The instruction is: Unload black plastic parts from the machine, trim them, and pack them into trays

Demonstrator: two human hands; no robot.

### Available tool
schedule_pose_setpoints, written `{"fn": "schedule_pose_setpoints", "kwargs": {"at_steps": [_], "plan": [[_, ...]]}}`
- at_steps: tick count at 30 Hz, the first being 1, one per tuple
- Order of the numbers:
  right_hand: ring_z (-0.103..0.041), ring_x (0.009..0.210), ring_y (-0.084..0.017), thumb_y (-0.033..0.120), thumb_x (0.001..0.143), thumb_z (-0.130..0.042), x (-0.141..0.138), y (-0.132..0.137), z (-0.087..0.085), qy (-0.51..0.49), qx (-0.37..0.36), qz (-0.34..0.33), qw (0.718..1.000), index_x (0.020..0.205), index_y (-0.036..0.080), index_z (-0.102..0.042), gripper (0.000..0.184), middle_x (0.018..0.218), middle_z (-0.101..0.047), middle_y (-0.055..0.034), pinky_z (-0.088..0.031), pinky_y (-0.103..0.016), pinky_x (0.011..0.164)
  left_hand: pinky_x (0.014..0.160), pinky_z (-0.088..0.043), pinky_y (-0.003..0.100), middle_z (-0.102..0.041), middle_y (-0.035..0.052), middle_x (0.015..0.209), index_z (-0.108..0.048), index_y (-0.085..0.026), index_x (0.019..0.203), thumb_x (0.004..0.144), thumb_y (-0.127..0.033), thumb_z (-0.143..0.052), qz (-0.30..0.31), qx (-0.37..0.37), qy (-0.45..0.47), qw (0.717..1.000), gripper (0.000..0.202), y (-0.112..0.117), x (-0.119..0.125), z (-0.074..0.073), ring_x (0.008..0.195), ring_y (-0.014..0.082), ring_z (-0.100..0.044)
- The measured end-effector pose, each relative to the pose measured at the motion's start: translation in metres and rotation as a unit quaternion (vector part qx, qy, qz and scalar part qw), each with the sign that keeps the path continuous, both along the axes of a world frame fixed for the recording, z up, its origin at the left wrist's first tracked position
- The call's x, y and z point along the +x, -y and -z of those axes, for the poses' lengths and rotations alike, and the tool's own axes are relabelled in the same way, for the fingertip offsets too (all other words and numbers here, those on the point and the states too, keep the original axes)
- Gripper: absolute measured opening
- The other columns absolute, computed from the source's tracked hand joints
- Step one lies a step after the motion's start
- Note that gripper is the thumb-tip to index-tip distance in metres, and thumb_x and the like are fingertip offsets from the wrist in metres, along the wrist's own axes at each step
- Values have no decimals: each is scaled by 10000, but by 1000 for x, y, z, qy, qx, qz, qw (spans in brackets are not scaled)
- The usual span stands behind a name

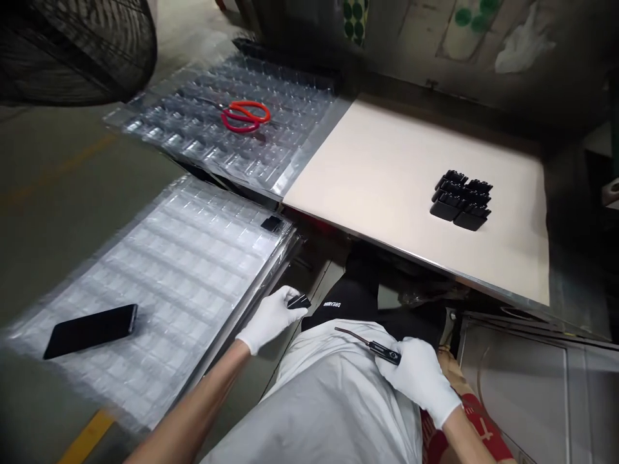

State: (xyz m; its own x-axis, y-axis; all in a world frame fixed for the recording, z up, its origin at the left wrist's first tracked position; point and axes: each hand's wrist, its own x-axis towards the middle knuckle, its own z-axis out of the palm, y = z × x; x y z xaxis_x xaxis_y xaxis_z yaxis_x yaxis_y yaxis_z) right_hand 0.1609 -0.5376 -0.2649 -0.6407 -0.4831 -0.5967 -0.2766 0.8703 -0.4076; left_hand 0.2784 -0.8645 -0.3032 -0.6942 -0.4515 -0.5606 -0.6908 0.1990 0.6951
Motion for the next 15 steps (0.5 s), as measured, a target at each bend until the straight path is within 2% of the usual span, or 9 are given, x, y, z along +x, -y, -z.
{"fn": "schedule_pose_setpoints", "kwargs": {"at_steps": [3,7,9,12,15], "plan": [[-599,636,-197,515,853,-699,-3,5,-6,17,18,10,1000,677,232,-767,340,695,-682,-66,-345,-307,602,793,-497,363,-693,14,794,-630,-197,822,601,-293,-855,86,107,9,990,331,15,-9,-3,824,247,-658],[-521,577,-156,498,842,-704,-4,15,-9,69,18,52,996,662,213,-728,338,621,-637,-29,-301,-285,551,708,-487,317,-724,49,851,-715,-150,913,560,-432,-921,158,311,17,937,497,29,-18,9,771,202,-641],[-431,554,-129,479,833,-709,-7,21,-10,86,6,52,995,617,193,-672,360,559,-555,-4,-270,-276,537,654,-468,304,-722,75,856,-737,-129,960,532,-528,-933,166,390,22,906,616,36,-19,20,734,193,-630],[-343,569,-107,425,821,-710,-12,32,-13,108,-25,45,993,574,174,-583,375,549,-463,18,-234,-270,533,614,-460,301,-703,98,832,-753,-107,966,441,-631,-946,156,468,26,869,766,46,-14,37,699,194,-622],[-337,587,-102,385,807,-701,-16,41,-17,156,-47,42,986,584,173,-556,341,576,-450,27,-241,-265,544,644,-488,305,-678,85,840,-742,-125,957,431,-683,-934,123,497,9,859,791,46,-7,46,727,196,-630]]}}
